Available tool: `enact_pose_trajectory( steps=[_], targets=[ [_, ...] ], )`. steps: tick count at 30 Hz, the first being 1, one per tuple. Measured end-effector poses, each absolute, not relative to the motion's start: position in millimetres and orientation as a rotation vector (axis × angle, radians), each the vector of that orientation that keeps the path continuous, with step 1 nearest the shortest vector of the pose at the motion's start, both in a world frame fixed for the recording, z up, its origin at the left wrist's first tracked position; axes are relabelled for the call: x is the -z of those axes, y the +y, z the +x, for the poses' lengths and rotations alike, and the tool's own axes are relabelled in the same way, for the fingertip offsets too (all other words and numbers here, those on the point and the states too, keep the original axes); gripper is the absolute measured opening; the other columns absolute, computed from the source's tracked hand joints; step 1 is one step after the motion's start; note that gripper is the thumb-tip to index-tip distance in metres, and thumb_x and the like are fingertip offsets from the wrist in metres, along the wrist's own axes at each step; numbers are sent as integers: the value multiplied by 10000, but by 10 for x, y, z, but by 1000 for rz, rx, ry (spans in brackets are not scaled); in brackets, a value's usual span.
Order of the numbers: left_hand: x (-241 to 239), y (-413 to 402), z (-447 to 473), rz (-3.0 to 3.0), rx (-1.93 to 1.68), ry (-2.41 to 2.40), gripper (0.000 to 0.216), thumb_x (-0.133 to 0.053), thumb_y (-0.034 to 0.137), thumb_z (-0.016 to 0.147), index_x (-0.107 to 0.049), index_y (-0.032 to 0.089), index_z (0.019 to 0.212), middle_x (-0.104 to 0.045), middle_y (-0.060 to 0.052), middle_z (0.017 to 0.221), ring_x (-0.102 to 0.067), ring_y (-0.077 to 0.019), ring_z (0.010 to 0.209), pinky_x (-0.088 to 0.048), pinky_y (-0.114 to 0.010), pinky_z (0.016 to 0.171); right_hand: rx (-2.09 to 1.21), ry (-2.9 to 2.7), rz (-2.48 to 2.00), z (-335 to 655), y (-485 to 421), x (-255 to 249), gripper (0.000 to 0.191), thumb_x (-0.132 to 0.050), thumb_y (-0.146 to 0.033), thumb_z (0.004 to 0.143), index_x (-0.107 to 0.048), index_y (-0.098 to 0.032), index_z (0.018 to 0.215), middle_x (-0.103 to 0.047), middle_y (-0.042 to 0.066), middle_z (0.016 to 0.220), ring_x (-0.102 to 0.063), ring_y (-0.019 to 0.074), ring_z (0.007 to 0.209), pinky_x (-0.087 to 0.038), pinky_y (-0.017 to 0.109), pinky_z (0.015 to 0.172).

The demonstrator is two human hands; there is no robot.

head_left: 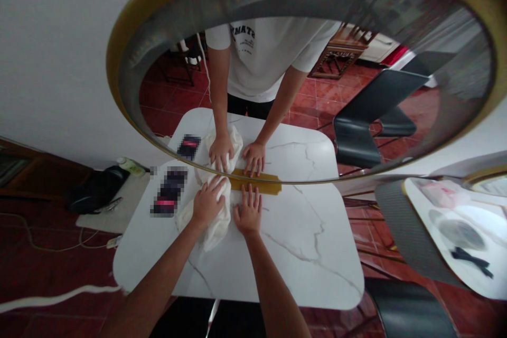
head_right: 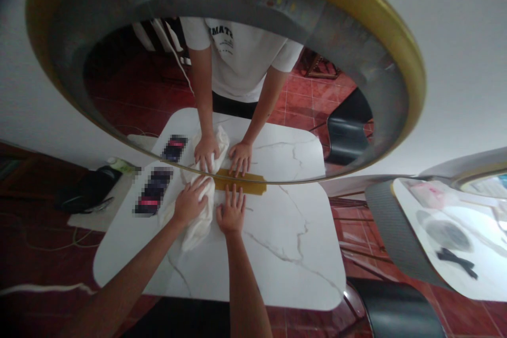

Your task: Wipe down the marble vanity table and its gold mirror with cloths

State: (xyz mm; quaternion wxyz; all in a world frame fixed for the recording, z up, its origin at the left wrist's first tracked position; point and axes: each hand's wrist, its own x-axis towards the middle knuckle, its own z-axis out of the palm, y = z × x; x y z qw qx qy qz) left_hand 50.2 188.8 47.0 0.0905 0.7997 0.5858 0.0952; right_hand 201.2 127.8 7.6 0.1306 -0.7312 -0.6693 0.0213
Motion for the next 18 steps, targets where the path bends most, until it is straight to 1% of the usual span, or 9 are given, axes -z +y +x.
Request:
enact_pose_trajectory(
  steps=[5,12,18],
  targets=[
    [-474,1927,473,2365,-284,1785,582,-455,268,832,-340,331,1399,-320,35,1476,-468,-273,1143,-423,-378,847,-76,-1944,-2124,2019,1278,-76,701,-416,-333,845,-142,-195,1476,-168,43,1524,-53,285,1397,-118,468,1105],
    [-493,1748,450,2474,-228,1563,629,-483,235,814,-310,342,1410,-310,56,1481,-451,-240,1175,-389,-363,936,-80,-1950,-2121,2024,1281,-67,709,-422,-341,849,-128,-194,1477,-149,46,1528,-58,287,1396,-104,472,1108],
    [-504,1849,438,2461,-226,1613,609,-471,245,818,-326,344,1402,-322,49,1475,-457,-236,1175,-401,-360,919,-85,-1951,-2134,2023,1288,-62,713,-432,-348,847,-136,-192,1477,-150,45,1528,-59,282,1395,-103,456,1113]
  ],
)
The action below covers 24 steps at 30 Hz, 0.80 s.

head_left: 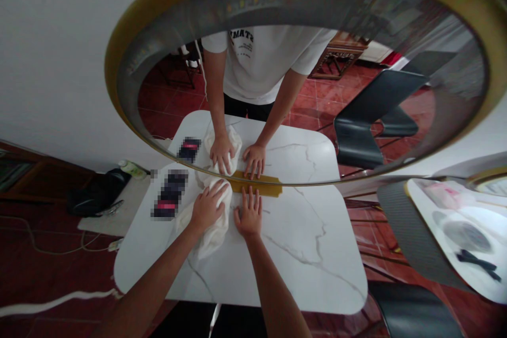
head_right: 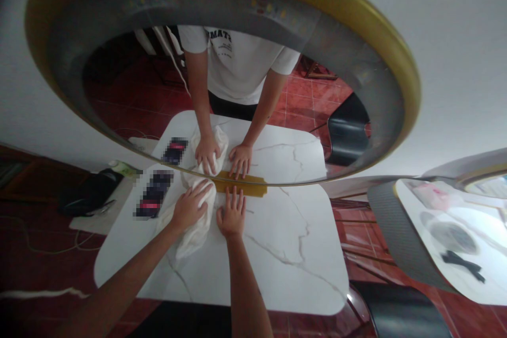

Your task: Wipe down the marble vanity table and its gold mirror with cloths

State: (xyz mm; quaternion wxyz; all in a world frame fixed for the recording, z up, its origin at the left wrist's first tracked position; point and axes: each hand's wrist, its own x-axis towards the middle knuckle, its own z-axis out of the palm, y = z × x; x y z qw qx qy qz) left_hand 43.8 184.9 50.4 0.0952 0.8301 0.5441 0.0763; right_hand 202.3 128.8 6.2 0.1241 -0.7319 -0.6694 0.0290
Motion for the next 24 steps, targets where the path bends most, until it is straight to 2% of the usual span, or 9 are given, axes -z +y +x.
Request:
enact_pose_trajectory(
  steps=[6,18,24],
  targets=[
    [-529,2073,458,2399,-211,1711,544,-454,285,824,-406,316,1365,-408,13,1421,-465,-268,1155,-420,-388,874,-64,-1962,-2127,2021,1289,-66,713,-420,-342,854,-117,-181,1478,-162,53,1525,-65,284,1395,-106,464,1110],
    [-514,1718,466,2533,-165,1461,647,-498,229,801,-311,341,1409,-261,63,1502,-448,-241,1178,-375,-367,940,-120,-1940,-2102,2020,1280,-65,709,-439,-351,853,-135,-199,1476,-140,47,1530,-66,290,1395,-117,467,1110],
    [-525,1786,524,2520,-158,1495,657,-505,232,797,-301,352,1410,-264,65,1500,-453,-239,1170,-381,-371,941,-109,-1938,-2089,2023,1282,-58,704,-430,-331,851,-137,-191,1476,-144,46,1529,-48,295,1396,-129,471,1107]
  ],
)
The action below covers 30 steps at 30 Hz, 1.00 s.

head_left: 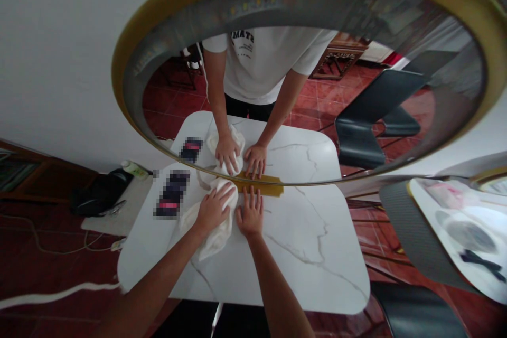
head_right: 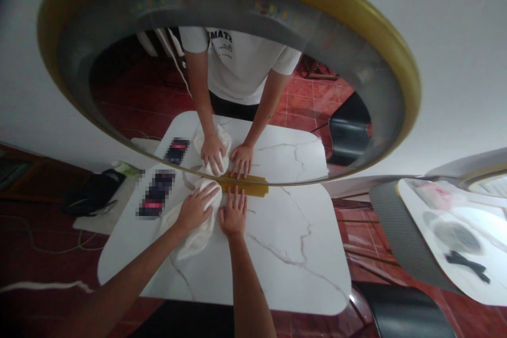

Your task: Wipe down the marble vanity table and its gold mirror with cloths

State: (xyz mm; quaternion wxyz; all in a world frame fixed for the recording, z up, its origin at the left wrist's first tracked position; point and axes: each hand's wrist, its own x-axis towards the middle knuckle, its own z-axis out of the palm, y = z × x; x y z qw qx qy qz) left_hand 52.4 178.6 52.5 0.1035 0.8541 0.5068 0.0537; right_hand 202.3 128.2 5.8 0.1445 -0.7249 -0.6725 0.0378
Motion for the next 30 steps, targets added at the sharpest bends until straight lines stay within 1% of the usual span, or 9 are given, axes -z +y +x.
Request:
enact_pose_trajectory(
  steps=[5,9,16,21,27,30],
  targets=[
    [-542,1843,629,2481,-144,1577,663,-489,244,800,-279,356,1418,-258,70,1502,-456,-252,1150,-427,-379,864,-105,-1942,-2078,2021,1283,-60,711,-428,-323,848,-125,-185,1477,-140,49,1530,-43,296,1396,-132,475,1105],
    [-541,1815,656,2466,-148,1603,670,-488,248,799,-269,347,1424,-258,58,1503,-447,-262,1156,-429,-384,861,-95,-1944,-2079,2017,1277,-76,716,-434,-328,848,-118,-195,1477,-140,52,1530,-52,294,1395,-133,476,1104],
    [-535,1789,548,2457,-168,1643,645,-468,266,818,-264,355,1424,-272,44,1499,-441,-266,1168,-428,-392,874,-61,-1963,-2099,2007,1267,-124,710,-465,-320,835,-142,-289,1466,-143,15,1531,-62,304,1394,-130,484,1099],
    [-520,1886,459,2402,-166,1746,630,-462,267,818,-286,364,1415,-293,40,1489,-454,-274,1158,-454,-394,835,-38,-1974,-2100,2013,1267,-124,697,-452,-308,843,-140,-294,1466,-137,13,1532,-73,294,1394,-123,479,1100],
    [-495,2050,456,2378,-157,1806,577,-460,286,823,-354,352,1386,-368,21,1448,-460,-292,1151,-455,-414,844,-50,-1963,-2104,2010,1270,-102,694,-454,-311,841,-150,-296,1465,-139,7,1532,-59,297,1396,-124,482,1100],
    [-505,2056,462,2389,-158,1790,578,-470,282,816,-364,345,1381,-368,22,1449,-463,-290,1147,-450,-401,844,-63,-1963,-2102,2003,1273,-91,687,-456,-312,843,-162,-291,1464,-124,12,1534,-55,302,1395,-127,481,1099]
  ],
)
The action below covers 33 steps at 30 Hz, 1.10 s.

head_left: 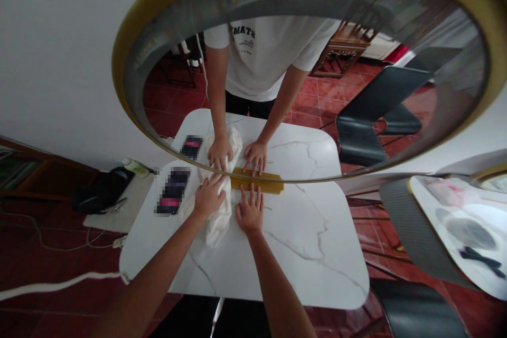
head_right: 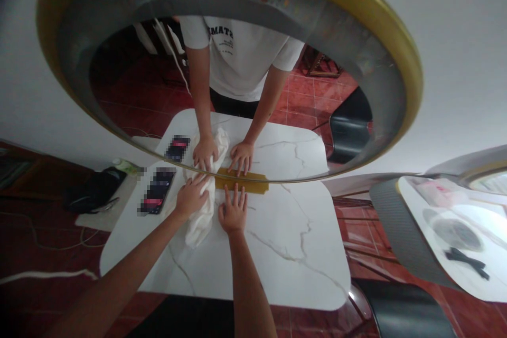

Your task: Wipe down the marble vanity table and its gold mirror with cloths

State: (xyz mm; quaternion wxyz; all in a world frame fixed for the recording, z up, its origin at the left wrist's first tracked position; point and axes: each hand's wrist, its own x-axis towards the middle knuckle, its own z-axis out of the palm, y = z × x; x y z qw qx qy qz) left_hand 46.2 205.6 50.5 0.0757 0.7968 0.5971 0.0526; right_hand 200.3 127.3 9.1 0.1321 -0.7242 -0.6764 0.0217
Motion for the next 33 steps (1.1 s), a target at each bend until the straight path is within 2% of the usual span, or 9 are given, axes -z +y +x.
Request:
enact_pose_trajectory(
  steps=[10,22,33],
  targets=[
    [-531,1698,460,2501,-138,1542,663,-497,247,796,-286,358,1414,-258,69,1502,-462,-247,1158,-417,-370,891,-75,-1968,-2105,2001,1277,-125,694,-447,-322,851,-138,-264,1470,-140,30,1531,-71,301,1393,-125,486,1096],
    [-489,2038,449,2415,-165,1747,584,-457,276,819,-348,340,1389,-353,37,1456,-462,-284,1147,-431,-402,843,-84,-1958,-2093,2004,1282,-98,685,-468,-311,842,-181,-278,1463,-115,22,1535,-56,311,1393,-140,487,1095],
    [-494,1713,435,2458,-224,1651,648,-480,254,818,-275,330,1427,-267,39,1500,-458,-275,1132,-405,-396,877,-95,-1950,-2077,2010,1282,-83,677,-455,-313,846,-186,-257,1465,-142,30,1530,-51,318,1393,-142,496,1094]
  ],
)
